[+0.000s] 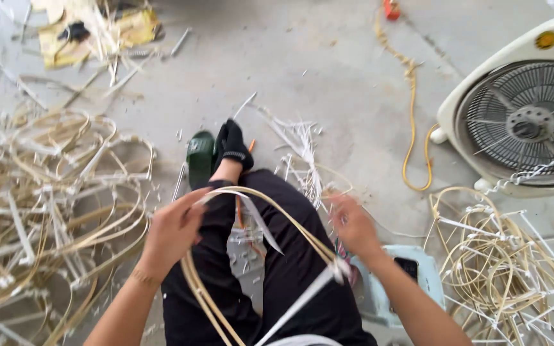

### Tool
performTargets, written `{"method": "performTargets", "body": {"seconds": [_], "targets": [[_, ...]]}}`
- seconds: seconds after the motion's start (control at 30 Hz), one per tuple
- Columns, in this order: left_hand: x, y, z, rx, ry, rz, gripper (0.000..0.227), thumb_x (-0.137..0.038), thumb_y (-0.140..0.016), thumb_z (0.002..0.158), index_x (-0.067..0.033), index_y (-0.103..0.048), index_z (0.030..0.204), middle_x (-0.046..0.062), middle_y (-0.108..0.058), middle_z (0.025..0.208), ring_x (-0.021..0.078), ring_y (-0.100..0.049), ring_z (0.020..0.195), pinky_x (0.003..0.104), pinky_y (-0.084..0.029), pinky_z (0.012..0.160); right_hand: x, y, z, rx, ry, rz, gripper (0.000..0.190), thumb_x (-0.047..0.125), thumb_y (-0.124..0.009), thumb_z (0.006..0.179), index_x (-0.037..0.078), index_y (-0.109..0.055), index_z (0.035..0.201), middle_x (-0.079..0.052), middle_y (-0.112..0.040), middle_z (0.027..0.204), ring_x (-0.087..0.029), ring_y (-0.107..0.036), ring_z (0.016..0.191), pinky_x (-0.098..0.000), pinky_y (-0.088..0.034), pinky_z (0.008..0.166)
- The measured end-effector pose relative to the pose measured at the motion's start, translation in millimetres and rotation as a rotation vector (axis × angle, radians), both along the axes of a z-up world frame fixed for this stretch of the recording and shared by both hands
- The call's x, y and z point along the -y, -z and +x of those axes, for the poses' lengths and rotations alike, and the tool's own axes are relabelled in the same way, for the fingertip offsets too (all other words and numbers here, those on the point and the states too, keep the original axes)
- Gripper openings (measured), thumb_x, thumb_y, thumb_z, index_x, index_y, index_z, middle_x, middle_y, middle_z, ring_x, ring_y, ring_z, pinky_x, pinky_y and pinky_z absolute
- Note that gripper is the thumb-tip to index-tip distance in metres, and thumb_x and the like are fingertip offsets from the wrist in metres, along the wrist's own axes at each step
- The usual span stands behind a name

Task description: Securing plastic binding strips onto bamboo furniture frames using tie wraps and scissors while sitting on the floor.

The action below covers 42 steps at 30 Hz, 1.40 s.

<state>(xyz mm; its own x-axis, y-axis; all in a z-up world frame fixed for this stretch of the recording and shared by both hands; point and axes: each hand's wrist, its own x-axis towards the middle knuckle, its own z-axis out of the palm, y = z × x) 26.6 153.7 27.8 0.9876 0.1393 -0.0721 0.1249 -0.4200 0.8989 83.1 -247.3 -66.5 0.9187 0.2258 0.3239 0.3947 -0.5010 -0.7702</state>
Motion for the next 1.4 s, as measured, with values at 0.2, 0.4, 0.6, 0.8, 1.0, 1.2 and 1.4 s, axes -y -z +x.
{"method": "performTargets", "body": {"seconds": [0.2, 0.4, 0.6, 0.8, 1.0, 1.2, 1.4], "targets": [[27.5, 119.6, -21.7, -0.421, -0.226, -0.460, 0.033, -0.009, -0.054, 0.096, -0.0064, -0.063, 0.127, 0.010, -0.075, 0.093, 0.0259, -0.064, 0.043, 0.036, -0.048, 0.037, -123.4, -5.9, -63.1, 0.254, -0.818, -0.102, 0.041, 0.002, -0.068, 0.090, 0.004, -0.066, 0.131, -0.016, -0.070, 0.127, -0.033, -0.069, 0.116, -0.0402, -0.055, 0.100], [66.0, 135.9, -50.8, -0.667, -0.249, -0.666, 0.027, -0.018, -0.053, 0.104, -0.0053, -0.057, 0.127, 0.015, -0.074, 0.096, 0.0281, -0.066, 0.049, 0.037, -0.052, 0.041, -183.7, 0.1, -6.8, 0.525, -0.620, -0.522, 0.058, 0.027, -0.068, 0.075, -0.002, -0.069, 0.125, -0.015, -0.072, 0.106, -0.032, -0.067, 0.110, -0.0516, -0.042, 0.100], [58.5, 161.7, -60.5, -0.484, -0.301, -0.761, 0.031, -0.013, -0.053, 0.100, 0.0008, -0.060, 0.126, 0.016, -0.072, 0.095, 0.0231, -0.061, 0.044, 0.034, -0.048, 0.037, -149.3, -12.4, -38.9, 0.458, -0.645, -0.703, 0.012, 0.019, -0.064, 0.084, 0.007, -0.068, 0.084, -0.008, -0.067, 0.087, -0.026, -0.069, 0.081, -0.0413, -0.055, 0.075], [70.1, 136.2, -67.2, -0.443, -0.249, -1.030, 0.027, -0.010, -0.050, 0.099, -0.0037, -0.059, 0.124, 0.014, -0.073, 0.089, 0.0177, -0.060, 0.043, 0.032, -0.051, 0.038, -84.4, -18.6, 3.2, 0.207, -0.235, -0.721, 0.011, 0.016, -0.059, 0.097, 0.010, -0.067, 0.097, -0.013, -0.068, 0.088, -0.029, -0.070, 0.073, -0.0401, -0.055, 0.061], [90.3, 113.3, -79.2, -0.532, -0.290, -1.162, 0.025, -0.010, -0.054, 0.103, -0.0056, -0.058, 0.127, 0.012, -0.071, 0.088, 0.0151, -0.065, 0.052, 0.029, -0.056, 0.045, -75.6, -10.0, -34.0, -0.993, -0.199, 0.415, 0.021, 0.018, -0.054, 0.109, 0.000, -0.064, 0.111, -0.005, -0.053, 0.083, -0.018, -0.046, 0.077, -0.0327, -0.041, 0.069], [94.9, 109.9, -89.8, -0.452, -0.206, -1.192, 0.030, -0.016, -0.048, 0.105, -0.0020, -0.059, 0.129, 0.013, -0.069, 0.082, 0.0148, -0.065, 0.047, 0.026, -0.054, 0.040, -114.5, -7.5, -69.6, -0.498, -0.397, 0.152, 0.017, 0.010, -0.069, 0.096, 0.004, -0.064, 0.110, -0.006, -0.078, 0.097, -0.014, -0.078, 0.094, -0.0268, -0.062, 0.080], [108.6, 107.3, -93.1, -0.360, -0.285, -1.187, 0.030, -0.018, -0.050, 0.104, -0.0015, -0.053, 0.128, 0.012, -0.070, 0.085, 0.0166, -0.065, 0.046, 0.027, -0.052, 0.037, -120.6, -5.6, -75.3, 0.229, -0.544, -0.045, 0.023, 0.002, -0.081, 0.082, 0.008, -0.065, 0.098, -0.007, -0.073, 0.112, -0.023, -0.073, 0.097, -0.0341, -0.060, 0.082]]}}
